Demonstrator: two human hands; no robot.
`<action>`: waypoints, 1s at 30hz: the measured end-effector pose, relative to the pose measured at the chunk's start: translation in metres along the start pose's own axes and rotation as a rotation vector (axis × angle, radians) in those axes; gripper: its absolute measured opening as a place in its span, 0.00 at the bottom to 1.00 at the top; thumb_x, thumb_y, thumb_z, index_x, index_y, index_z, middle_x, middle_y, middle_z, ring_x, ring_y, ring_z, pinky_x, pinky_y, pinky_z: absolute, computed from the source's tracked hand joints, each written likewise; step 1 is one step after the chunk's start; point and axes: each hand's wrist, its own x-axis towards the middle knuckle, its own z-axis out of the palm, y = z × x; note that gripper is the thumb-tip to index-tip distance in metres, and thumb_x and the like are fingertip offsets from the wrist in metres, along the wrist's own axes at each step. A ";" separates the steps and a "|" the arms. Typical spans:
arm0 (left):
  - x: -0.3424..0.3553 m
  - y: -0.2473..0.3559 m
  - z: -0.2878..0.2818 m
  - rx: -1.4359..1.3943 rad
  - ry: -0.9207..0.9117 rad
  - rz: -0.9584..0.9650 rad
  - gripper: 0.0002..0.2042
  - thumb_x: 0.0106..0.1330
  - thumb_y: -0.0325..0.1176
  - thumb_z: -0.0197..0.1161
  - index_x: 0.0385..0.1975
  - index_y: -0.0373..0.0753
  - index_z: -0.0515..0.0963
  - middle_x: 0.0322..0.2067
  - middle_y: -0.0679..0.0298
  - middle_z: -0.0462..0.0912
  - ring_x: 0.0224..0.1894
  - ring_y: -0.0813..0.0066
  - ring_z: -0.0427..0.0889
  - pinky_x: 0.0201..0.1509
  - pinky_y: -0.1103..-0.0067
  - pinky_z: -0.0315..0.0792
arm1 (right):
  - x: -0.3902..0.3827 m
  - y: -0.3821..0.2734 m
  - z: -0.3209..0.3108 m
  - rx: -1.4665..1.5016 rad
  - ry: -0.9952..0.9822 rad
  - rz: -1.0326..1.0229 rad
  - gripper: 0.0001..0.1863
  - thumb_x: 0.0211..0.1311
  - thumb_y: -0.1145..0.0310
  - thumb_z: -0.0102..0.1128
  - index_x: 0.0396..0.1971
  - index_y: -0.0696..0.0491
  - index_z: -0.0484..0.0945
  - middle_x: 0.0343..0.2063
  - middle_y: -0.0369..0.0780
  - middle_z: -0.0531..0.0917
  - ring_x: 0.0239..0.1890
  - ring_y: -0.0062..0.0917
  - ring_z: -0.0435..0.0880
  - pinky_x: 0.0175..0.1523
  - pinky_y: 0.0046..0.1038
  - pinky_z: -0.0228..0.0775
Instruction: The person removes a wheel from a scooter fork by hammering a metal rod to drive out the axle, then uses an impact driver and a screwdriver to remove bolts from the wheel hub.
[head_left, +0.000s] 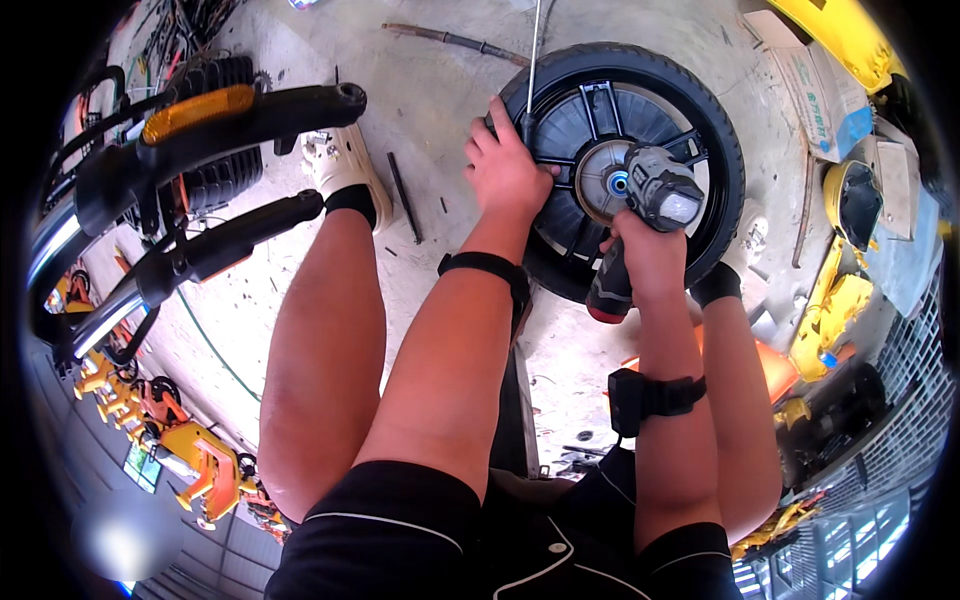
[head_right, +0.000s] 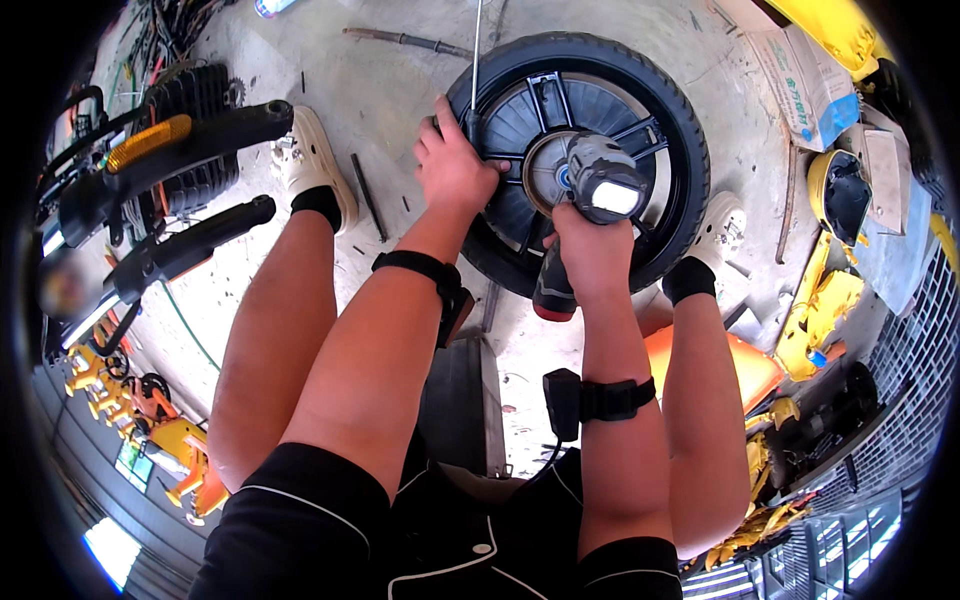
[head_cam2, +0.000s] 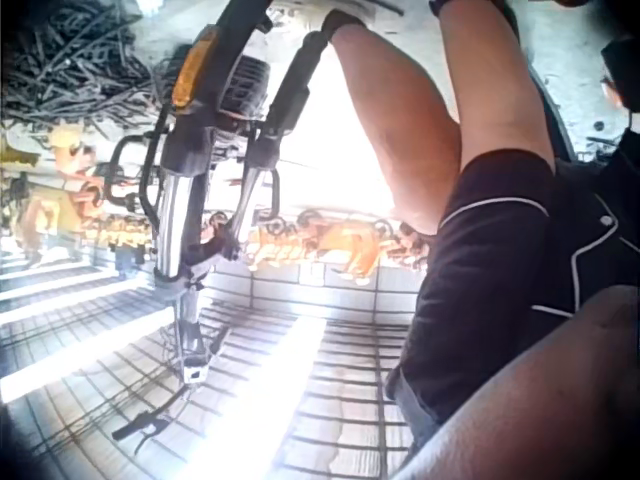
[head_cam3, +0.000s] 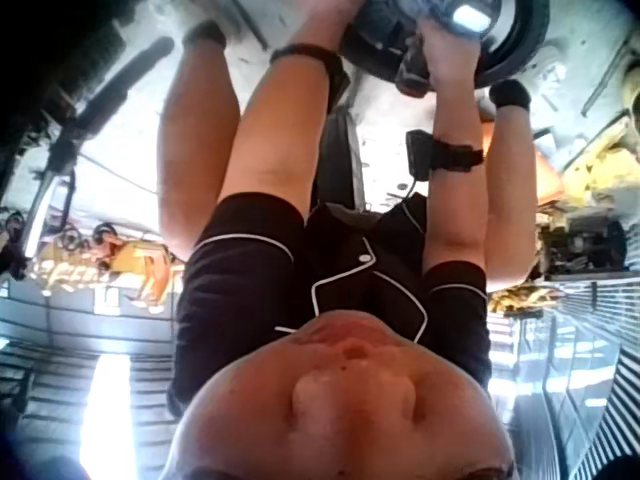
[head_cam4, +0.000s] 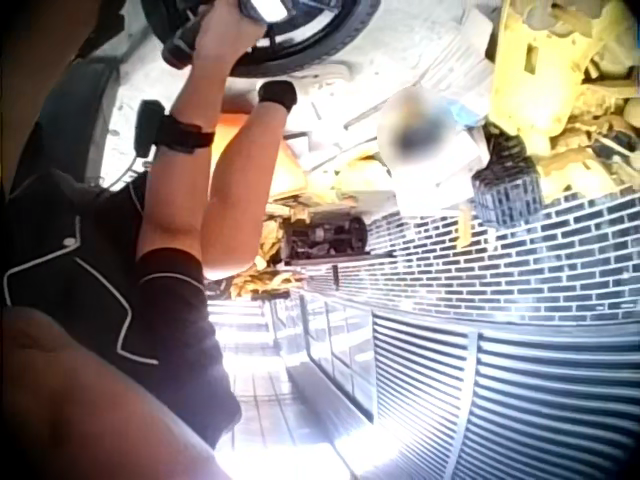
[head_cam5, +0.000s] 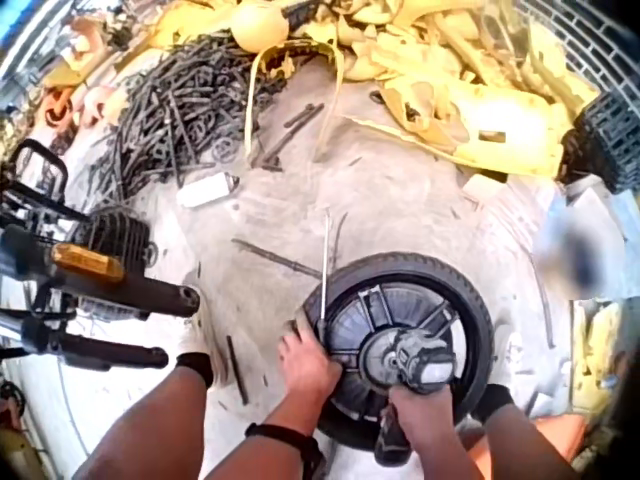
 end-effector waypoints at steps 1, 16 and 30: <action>0.000 0.000 0.000 0.007 -0.009 -0.003 0.62 0.46 0.40 0.83 0.76 0.47 0.41 0.71 0.49 0.54 0.71 0.47 0.57 0.68 0.53 0.62 | 0.000 0.002 0.001 -0.038 -0.002 -0.021 0.13 0.54 0.69 0.63 0.37 0.61 0.83 0.23 0.38 0.84 0.22 0.23 0.85 0.30 0.26 0.73; 0.003 -0.002 0.000 0.009 -0.002 -0.001 0.63 0.45 0.41 0.83 0.77 0.48 0.40 0.71 0.49 0.54 0.70 0.46 0.58 0.67 0.53 0.63 | -0.007 0.010 0.018 -0.298 -0.115 -0.052 0.09 0.55 0.69 0.64 0.32 0.59 0.81 0.21 0.38 0.84 0.22 0.24 0.85 0.32 0.28 0.75; 0.003 -0.003 -0.001 0.002 -0.026 -0.017 0.62 0.46 0.41 0.83 0.77 0.47 0.41 0.71 0.48 0.53 0.71 0.46 0.58 0.68 0.55 0.62 | -0.018 0.021 0.011 -0.152 -0.253 0.068 0.07 0.57 0.73 0.61 0.34 0.59 0.80 0.23 0.38 0.82 0.22 0.25 0.83 0.31 0.27 0.74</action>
